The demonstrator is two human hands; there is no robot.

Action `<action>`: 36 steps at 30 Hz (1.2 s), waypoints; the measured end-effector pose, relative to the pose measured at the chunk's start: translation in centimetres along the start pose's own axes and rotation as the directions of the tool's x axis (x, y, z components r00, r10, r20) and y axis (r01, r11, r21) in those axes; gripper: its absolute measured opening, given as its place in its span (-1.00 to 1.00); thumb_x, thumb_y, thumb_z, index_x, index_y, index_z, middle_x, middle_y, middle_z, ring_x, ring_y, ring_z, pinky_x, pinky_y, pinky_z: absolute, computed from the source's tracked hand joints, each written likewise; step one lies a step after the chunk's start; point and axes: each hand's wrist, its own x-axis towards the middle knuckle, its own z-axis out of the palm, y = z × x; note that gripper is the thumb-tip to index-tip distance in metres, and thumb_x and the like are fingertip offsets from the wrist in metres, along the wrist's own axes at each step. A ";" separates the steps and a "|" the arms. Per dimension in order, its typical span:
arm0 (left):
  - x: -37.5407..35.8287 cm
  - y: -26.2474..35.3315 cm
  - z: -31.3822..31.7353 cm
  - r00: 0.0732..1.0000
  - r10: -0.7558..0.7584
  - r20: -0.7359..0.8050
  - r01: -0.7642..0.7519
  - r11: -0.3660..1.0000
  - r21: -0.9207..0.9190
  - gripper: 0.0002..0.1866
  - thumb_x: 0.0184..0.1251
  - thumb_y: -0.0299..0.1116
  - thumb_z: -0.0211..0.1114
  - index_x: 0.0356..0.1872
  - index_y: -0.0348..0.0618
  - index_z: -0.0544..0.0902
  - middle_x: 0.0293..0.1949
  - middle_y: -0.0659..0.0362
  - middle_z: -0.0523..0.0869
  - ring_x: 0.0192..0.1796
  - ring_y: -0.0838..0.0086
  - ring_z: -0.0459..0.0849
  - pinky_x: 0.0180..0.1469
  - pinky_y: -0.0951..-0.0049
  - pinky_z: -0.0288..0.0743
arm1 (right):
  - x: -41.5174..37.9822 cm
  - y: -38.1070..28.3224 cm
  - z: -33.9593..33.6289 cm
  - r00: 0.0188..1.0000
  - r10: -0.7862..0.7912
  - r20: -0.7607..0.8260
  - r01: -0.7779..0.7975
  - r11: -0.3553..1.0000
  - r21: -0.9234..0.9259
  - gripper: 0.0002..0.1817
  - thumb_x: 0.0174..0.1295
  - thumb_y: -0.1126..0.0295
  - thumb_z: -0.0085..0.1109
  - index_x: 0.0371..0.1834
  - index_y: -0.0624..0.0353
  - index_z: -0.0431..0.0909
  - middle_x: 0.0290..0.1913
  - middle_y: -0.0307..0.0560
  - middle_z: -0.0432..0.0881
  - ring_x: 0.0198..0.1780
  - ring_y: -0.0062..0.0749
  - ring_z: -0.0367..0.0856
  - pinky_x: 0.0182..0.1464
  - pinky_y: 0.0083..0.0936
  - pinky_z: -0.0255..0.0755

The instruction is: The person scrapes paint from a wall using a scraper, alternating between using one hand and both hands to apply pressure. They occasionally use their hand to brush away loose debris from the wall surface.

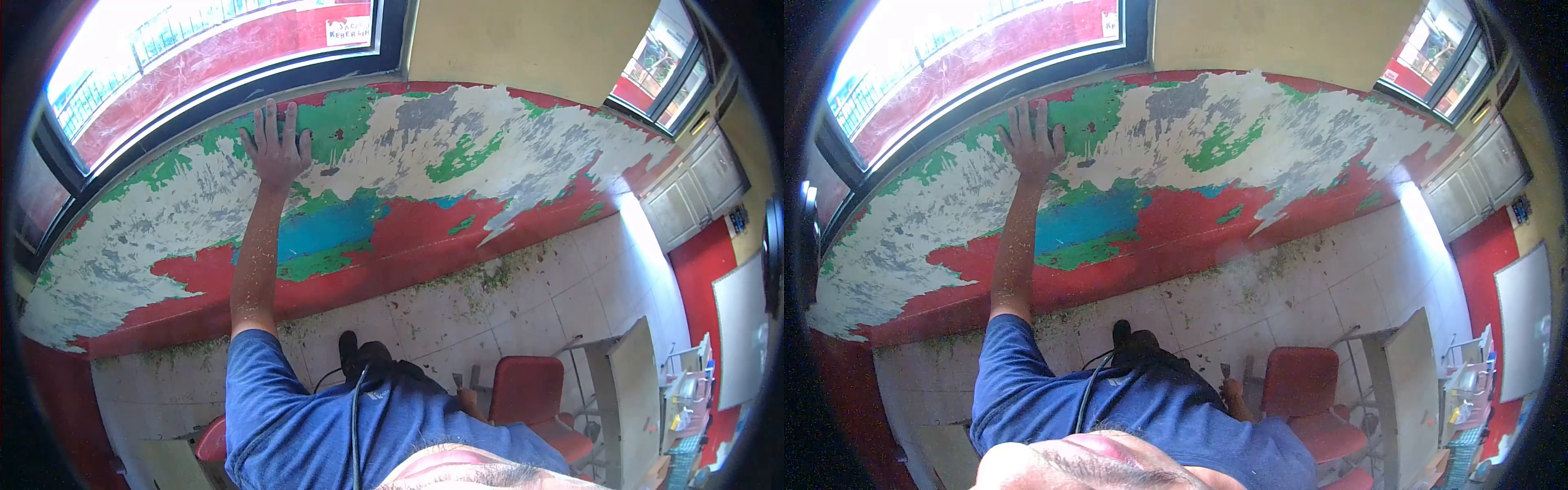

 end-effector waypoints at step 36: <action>-42.0 8.1 -7.9 -0.244 0.647 0.722 0.157 0.762 -0.629 -0.63 0.08 -0.20 0.16 -0.07 -0.08 0.58 0.21 -0.07 0.38 0.19 -0.05 0.38 0.16 -0.26 0.16 | -8.9 -2.0 2.7 0.959 -0.231 -0.166 0.157 0.917 -0.368 -0.78 -0.05 0.19 0.31 -0.46 0.09 0.60 -0.35 -0.07 0.64 -0.26 -0.12 0.64 -0.26 -0.19 0.49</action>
